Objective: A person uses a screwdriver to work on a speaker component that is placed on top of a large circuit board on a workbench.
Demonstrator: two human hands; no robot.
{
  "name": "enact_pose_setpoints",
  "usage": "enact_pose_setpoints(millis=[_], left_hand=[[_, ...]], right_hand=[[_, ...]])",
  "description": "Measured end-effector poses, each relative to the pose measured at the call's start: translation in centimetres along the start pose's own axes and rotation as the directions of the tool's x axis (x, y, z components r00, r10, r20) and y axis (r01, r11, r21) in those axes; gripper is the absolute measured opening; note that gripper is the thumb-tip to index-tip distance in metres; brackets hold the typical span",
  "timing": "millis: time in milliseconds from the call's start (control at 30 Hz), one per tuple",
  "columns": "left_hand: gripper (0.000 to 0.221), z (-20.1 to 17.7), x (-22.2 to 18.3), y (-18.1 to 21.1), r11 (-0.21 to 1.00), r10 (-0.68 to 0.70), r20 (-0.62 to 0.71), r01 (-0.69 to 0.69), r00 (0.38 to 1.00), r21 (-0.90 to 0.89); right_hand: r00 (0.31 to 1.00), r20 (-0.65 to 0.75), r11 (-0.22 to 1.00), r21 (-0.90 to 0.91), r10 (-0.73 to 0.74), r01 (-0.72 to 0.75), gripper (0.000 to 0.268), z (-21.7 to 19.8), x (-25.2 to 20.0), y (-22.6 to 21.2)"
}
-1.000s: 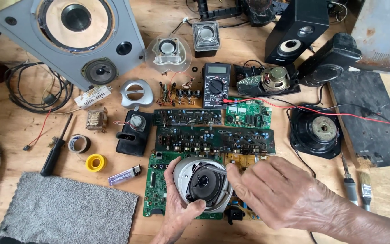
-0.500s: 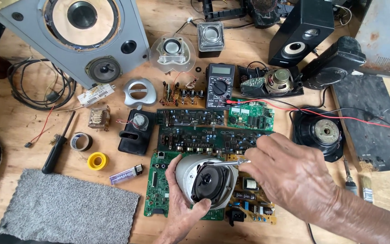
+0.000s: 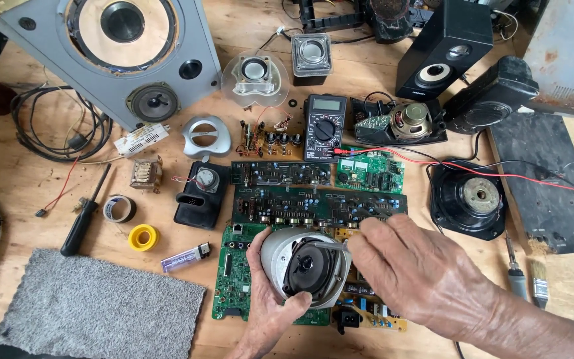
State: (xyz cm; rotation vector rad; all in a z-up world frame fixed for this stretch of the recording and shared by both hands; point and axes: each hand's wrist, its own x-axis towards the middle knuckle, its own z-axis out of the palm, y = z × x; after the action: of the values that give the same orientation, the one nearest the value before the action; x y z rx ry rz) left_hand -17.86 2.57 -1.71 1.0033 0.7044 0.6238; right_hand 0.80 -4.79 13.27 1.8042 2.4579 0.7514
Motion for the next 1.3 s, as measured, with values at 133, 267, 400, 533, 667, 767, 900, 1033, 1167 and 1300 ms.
enact_pose_setpoints(millis=[133,267,400,533,667,767,900,1033,1167,1300], left_hand=[[0.101,-0.3,0.0,-0.3,0.994,0.107,0.02,-0.107,0.994,0.014],[0.101,-0.4,0.1,-0.3,0.985,0.155,0.066,-0.149,0.986,-0.082],[0.104,-0.7,0.0,0.0,0.975,0.206,0.112,-0.194,0.972,-0.109],[0.105,-0.8,0.1,0.5,0.975,0.208,0.155,-0.192,0.966,-0.113],[0.109,-1.0,0.3,0.5,0.978,0.181,0.211,-0.152,0.961,-0.145],[0.11,-0.9,0.3,0.7,0.979,0.16,0.234,-0.123,0.959,-0.163],[0.108,-0.9,0.2,1.2,0.981,0.139,0.26,-0.097,0.956,-0.169],[0.106,-0.8,0.1,1.1,0.974,0.14,0.279,-0.081,0.95,-0.213],[0.104,-0.9,0.2,0.7,0.969,0.169,0.272,-0.109,0.948,-0.221],[0.102,-0.9,0.3,0.4,0.965,0.198,0.27,-0.14,0.942,-0.22]], right_hand=[[0.983,0.18,0.998,-0.067,0.02,-0.008,0.02,0.9,-2.1,-0.3],[0.956,0.256,0.977,0.116,0.147,-0.181,0.034,1.2,-2.7,0.1],[0.964,0.205,0.948,0.235,0.169,-0.216,0.018,1.7,-3.2,0.6],[0.96,0.225,0.896,0.371,0.168,-0.243,0.021,2.8,-3.9,0.9],[0.95,0.214,0.818,0.488,0.228,-0.305,0.025,2.7,-4.2,1.0],[0.934,0.239,0.756,0.548,0.267,-0.357,0.023,2.1,-4.2,1.1],[0.91,0.287,0.716,0.563,0.299,-0.413,0.025,2.3,-4.7,0.9],[0.914,0.27,0.712,0.573,0.304,-0.406,0.024,2.2,-4.7,0.7],[0.912,0.256,0.697,0.589,0.32,-0.409,0.023,2.3,-4.9,0.5],[0.903,0.261,0.684,0.59,0.34,-0.428,0.024,2.5,-5.2,0.4]])
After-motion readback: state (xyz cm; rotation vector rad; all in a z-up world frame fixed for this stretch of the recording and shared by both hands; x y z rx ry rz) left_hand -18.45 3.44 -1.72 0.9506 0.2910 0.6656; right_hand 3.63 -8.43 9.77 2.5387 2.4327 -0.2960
